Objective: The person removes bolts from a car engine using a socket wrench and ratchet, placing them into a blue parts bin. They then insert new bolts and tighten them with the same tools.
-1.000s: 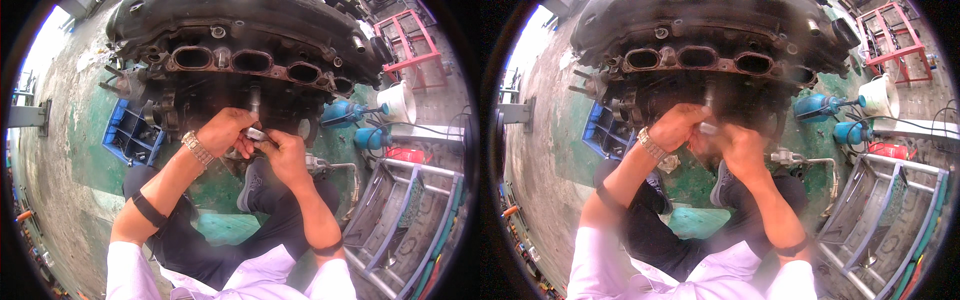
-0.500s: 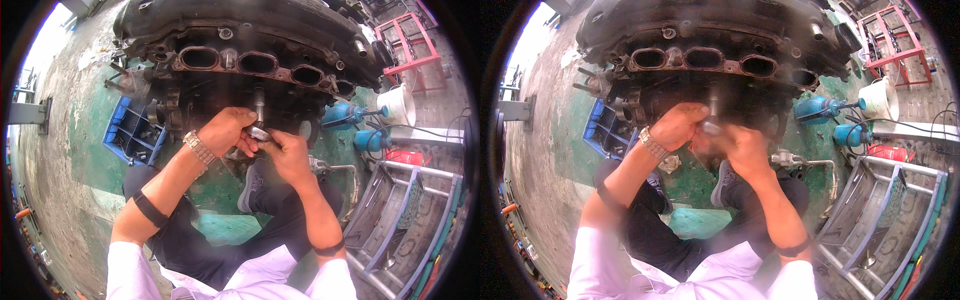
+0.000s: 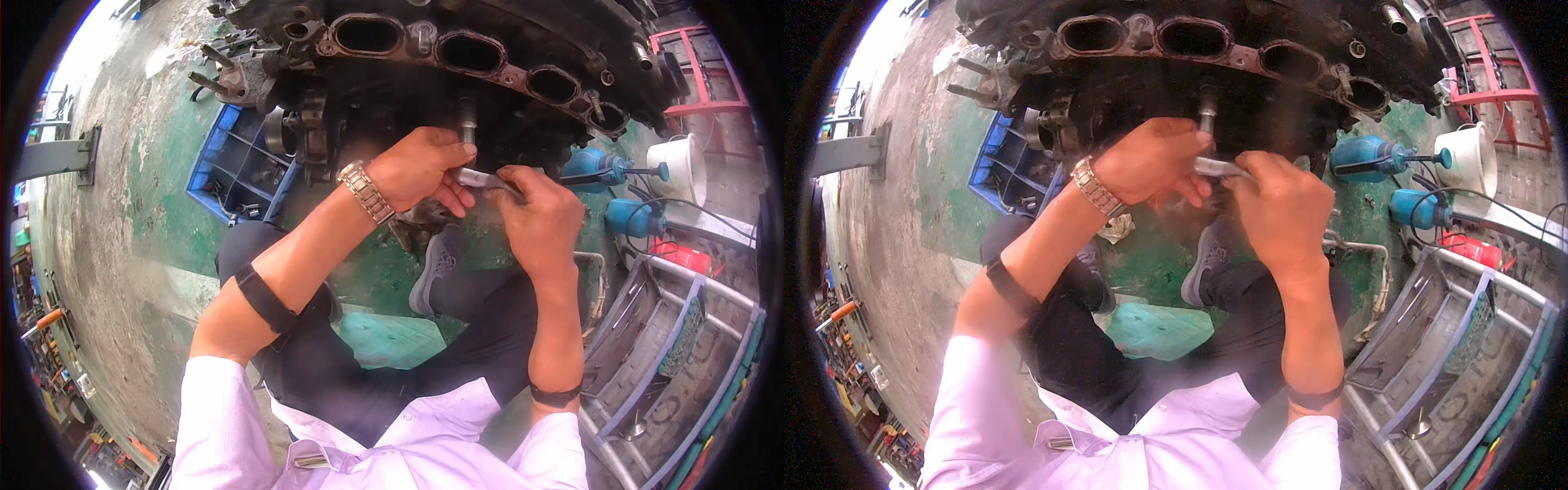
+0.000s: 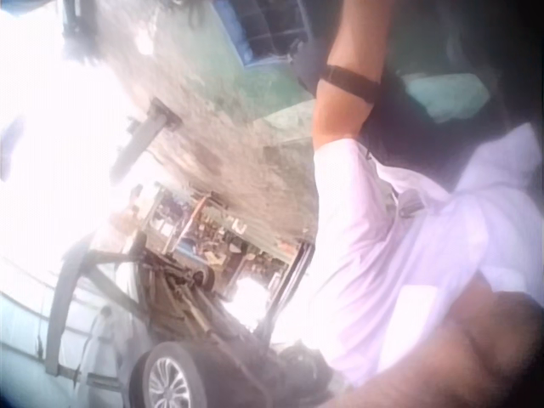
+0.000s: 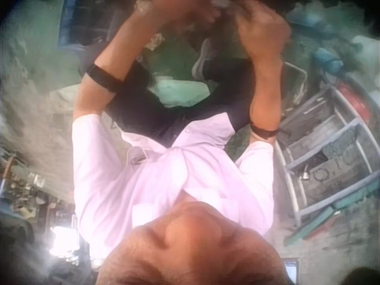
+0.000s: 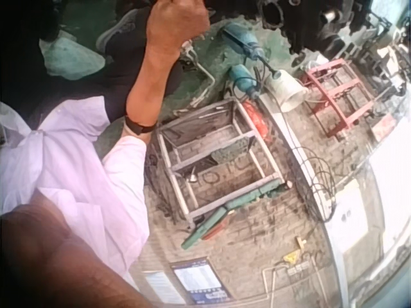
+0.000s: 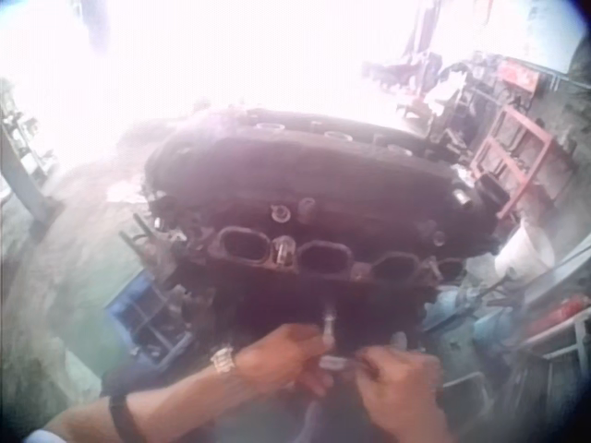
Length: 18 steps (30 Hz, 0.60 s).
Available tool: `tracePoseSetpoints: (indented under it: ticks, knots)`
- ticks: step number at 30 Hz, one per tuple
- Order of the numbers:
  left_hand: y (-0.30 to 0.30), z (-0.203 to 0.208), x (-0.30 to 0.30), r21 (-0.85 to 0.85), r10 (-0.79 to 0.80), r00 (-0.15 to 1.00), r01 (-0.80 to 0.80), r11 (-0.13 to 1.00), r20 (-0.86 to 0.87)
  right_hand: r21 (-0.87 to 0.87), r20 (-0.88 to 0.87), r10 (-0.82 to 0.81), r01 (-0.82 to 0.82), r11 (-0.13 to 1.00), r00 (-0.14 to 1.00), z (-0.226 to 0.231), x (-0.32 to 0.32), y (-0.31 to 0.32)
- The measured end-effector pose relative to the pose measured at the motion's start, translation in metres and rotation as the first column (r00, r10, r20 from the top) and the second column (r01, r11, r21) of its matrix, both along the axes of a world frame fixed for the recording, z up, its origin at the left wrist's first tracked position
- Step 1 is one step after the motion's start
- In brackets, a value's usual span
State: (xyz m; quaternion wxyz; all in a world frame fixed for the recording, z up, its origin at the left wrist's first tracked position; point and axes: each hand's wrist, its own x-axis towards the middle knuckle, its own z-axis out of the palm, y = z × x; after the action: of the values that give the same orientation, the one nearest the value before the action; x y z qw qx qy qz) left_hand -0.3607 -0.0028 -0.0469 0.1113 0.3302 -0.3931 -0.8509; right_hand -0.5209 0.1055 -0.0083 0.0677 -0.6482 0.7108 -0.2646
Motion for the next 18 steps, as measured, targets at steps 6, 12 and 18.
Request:
tracePoseSetpoints:
  ticks: [6,12,18]
  knots:
    - [-0.001,0.005,0.001,0.013,-0.021,1.000,0.021,1.000,0.010,-0.020,-0.069,-0.015,0.013,1.000,0.998,0.001,0.000,0.001]
    - [-0.002,0.007,0.001,0.071,0.004,1.000,-0.001,0.997,-0.029,0.058,0.054,-0.078,0.074,0.996,0.996,-0.007,0.002,0.003]
    - [-0.001,-0.002,0.001,0.089,0.034,0.999,-0.031,0.996,-0.037,0.105,0.128,-0.090,0.076,0.992,0.988,-0.013,0.002,0.006]
